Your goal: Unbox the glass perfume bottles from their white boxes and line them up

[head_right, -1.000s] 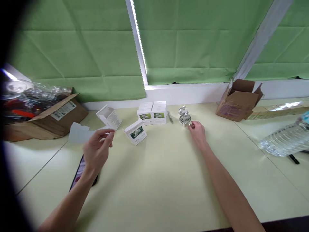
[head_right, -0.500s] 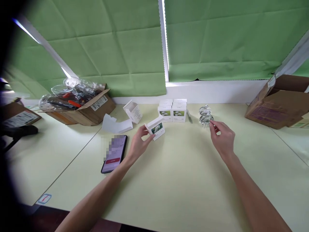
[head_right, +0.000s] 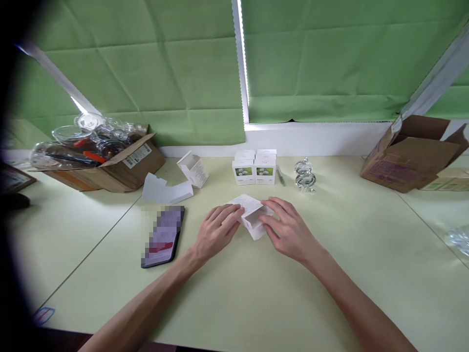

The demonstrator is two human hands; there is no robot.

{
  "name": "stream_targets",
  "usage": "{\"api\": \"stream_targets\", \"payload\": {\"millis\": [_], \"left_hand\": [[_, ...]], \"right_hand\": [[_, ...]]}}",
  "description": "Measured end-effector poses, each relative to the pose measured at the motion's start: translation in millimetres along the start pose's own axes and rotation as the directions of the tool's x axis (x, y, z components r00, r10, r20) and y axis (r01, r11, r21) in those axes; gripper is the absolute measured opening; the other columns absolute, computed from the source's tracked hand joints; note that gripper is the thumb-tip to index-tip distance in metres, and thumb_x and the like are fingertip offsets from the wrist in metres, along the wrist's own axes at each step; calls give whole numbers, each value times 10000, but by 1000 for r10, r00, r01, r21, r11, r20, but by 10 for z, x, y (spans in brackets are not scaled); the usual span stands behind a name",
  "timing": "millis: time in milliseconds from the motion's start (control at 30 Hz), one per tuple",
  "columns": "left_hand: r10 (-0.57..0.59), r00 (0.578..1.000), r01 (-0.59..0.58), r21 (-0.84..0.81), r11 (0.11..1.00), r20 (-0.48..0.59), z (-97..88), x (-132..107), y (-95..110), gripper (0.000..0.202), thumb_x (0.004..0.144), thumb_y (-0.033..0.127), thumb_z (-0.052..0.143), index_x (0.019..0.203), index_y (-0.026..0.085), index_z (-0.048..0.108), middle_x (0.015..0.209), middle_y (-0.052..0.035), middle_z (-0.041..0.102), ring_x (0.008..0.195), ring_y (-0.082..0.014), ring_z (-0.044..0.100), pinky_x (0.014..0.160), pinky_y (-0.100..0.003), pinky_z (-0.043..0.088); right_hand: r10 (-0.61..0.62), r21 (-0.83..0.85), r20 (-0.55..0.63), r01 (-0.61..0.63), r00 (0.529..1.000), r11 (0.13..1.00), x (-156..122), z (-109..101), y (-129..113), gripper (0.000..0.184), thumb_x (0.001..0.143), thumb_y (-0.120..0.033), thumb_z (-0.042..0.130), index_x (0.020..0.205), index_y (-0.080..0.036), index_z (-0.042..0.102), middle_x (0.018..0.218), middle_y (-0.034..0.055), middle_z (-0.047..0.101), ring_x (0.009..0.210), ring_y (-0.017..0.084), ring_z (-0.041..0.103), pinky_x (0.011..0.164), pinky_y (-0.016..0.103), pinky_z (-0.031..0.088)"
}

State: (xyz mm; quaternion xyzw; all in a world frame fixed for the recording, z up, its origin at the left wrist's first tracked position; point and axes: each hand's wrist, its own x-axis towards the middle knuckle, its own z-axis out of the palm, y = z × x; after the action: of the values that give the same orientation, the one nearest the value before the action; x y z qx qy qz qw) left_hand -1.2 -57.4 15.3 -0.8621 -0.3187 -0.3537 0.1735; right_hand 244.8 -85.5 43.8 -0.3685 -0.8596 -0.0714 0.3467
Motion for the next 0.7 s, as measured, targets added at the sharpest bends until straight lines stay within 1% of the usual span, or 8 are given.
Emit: {"api": "stream_targets", "payload": {"millis": [133,233,333,433,567,633,700], "left_hand": [[6,1000,-6,4,1000,27,-1,-6,29,350,954,129,517,1286,234,544,1149,-84,736,1068,-224,697,904,-364,522],[-27,998,28,-2,1000,54,-1,-9,0,339,961,150,521,1292,223,545,1150,-87,739,1061,-225,701,895,-360,529],[-82,995,83,-4,997,62,-9,-12,-70,362,967,160,514,1323,226,534,1182,-94,730,1101,-230,689,920,-367,530],[-133,991,133,6,991,32,-24,-21,-146,363,968,163,517,1325,222,537,1204,-97,723,1113,-230,683,928,-369,531],[-209,976,210,1,978,51,-52,-26,-200,352,978,199,509,1327,233,544,1222,-99,716,1114,-231,682,941,-381,533],[-229,972,229,1,973,59,-66,-22,-211,348,983,215,503,1328,238,545,1232,-100,711,1121,-232,680,952,-385,530],[-230,972,230,8,973,48,-76,-19,-226,334,981,204,506,1311,230,553,1233,-98,712,1130,-230,678,956,-379,526]], "right_hand": [[-86,-72,-57,81,995,994,-39,85,45,199,906,-78,596,1002,-206,714,1196,118,705,1194,273,605,941,449,578],[-120,-116,-120,106,985,988,-29,79,60,228,886,-36,598,993,-201,714,1181,125,719,1177,276,626,914,437,593],[-142,-115,-194,121,971,986,0,20,56,256,874,-33,613,1030,-214,703,1159,113,734,1166,278,645,906,439,602],[-156,-97,-264,134,952,986,22,-58,55,308,851,-27,644,1089,-218,688,1128,101,750,1136,275,671,912,434,604],[-139,-126,-321,104,937,987,32,-150,68,347,848,-38,647,1109,-265,683,1140,53,756,1102,263,700,925,430,599],[-141,-143,-353,96,925,985,33,-184,77,348,853,-41,637,1105,-277,679,1139,43,758,1081,257,714,915,420,602],[-137,-139,-386,89,912,986,30,-211,83,344,852,-40,633,1108,-265,672,1116,53,764,1056,257,726,892,408,608]]}}
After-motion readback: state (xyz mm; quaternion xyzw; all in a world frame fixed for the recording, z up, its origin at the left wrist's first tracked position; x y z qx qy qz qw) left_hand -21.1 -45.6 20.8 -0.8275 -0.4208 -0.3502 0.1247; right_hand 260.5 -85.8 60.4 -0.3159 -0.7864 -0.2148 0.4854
